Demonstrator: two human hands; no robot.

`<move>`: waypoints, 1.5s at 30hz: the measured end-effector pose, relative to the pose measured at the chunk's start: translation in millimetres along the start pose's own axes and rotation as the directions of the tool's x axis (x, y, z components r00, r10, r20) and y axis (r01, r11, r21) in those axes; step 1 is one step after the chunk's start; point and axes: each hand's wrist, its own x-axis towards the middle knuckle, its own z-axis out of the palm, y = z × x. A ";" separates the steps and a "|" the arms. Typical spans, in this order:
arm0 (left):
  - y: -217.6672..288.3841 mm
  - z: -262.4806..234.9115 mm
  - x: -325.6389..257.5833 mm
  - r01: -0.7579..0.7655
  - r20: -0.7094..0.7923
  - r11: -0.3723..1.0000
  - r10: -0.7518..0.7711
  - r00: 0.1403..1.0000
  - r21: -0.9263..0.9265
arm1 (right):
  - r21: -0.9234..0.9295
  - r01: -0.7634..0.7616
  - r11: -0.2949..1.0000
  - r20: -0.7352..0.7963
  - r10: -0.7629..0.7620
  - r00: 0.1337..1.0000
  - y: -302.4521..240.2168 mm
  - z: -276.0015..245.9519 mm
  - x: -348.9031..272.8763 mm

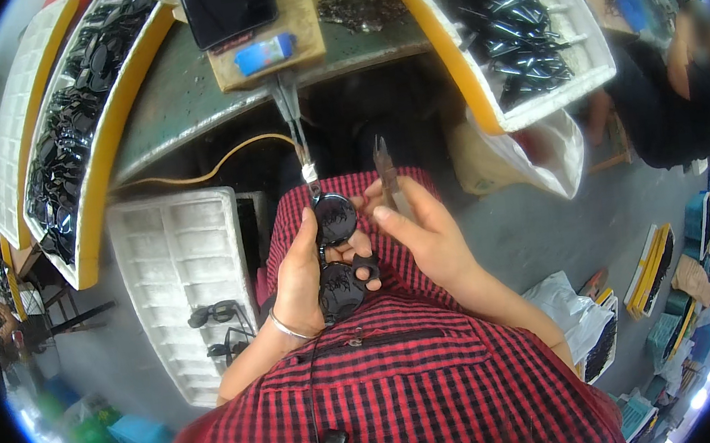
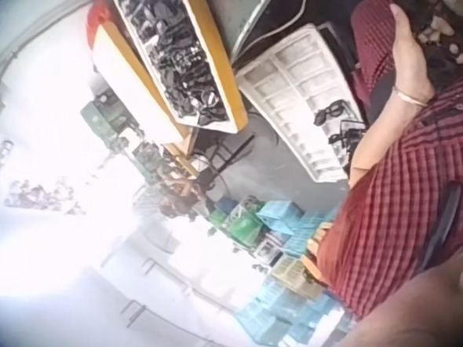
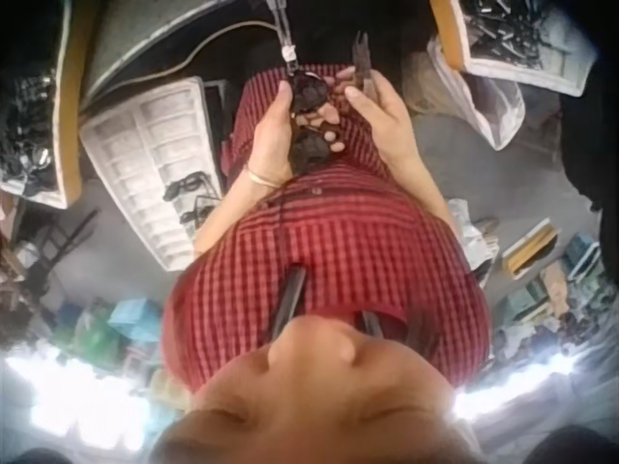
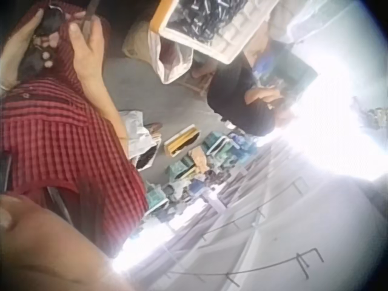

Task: The person repeatedly picks up black sunglasses frames and uses pliers to adjust the bridge and arms. The person places the adjusted frames into a white tray on the workbench. The process is repeated for multiple units throughout the clip.

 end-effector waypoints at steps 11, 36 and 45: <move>-1.8 2.7 -0.8 -0.003 -0.037 1.000 0.004 0.999 0.002 | -0.029 -0.013 0.999 -0.020 0.013 1.000 8.2 -2.0 1.7; -2.4 1.9 -7.1 0.121 -0.109 0.990 -0.114 0.988 0.065 | -0.946 0.323 0.033 0.276 -0.443 0.853 -17.0 -8.5 -3.3; -2.0 2.1 -14.5 -0.033 -0.043 0.933 0.052 0.998 0.359 | -0.927 0.369 -0.069 0.365 -0.387 0.846 -38.5 -8.3 -3.0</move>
